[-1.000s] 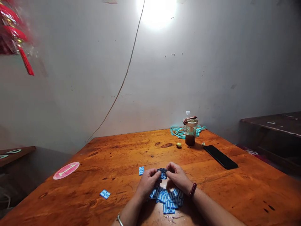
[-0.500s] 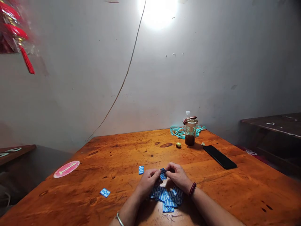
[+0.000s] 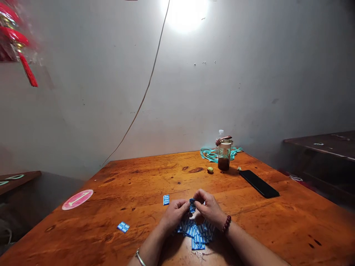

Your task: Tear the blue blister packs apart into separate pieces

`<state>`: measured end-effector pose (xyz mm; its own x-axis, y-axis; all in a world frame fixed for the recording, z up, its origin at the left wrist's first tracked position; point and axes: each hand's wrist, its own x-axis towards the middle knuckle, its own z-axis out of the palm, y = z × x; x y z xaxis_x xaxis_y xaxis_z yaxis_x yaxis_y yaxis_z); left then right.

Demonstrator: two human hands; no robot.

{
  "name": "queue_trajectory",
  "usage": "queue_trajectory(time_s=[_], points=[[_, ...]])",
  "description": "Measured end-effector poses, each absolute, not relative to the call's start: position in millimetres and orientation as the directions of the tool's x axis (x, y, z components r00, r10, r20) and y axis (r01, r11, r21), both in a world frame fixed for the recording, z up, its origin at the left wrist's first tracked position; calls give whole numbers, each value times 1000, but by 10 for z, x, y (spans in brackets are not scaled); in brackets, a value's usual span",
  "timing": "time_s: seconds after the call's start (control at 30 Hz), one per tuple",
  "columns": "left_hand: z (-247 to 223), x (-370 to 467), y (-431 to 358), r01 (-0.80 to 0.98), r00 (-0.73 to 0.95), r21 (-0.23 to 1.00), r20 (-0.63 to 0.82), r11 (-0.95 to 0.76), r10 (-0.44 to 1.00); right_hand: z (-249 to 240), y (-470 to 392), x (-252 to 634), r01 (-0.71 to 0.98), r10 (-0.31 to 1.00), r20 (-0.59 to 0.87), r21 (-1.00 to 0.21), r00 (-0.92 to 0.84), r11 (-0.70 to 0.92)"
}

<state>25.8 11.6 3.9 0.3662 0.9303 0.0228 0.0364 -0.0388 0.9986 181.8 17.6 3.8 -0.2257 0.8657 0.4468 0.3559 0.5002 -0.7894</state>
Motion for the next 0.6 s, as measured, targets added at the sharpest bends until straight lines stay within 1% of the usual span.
queue_trajectory(time_s=[0.2,0.33,0.4,0.5,0.6], points=[[31,256,108,71,365,993,61,-93,929,-12,201,1824,317,876,410,-820,-253,476],[44,254,106,121,357,984,80,-131,931,-26,223,1822,319,877,416,-820,-241,476],[61,263,103,59,334,994,68,-93,940,-13,220,1806,246,909,365,-879,-202,408],[89,284,91,-125,307,991,-1,42,952,14,200,1763,52,963,210,-974,-170,222],[99,298,77,-246,346,948,-111,204,932,24,179,1725,-67,976,92,-995,-198,81]])
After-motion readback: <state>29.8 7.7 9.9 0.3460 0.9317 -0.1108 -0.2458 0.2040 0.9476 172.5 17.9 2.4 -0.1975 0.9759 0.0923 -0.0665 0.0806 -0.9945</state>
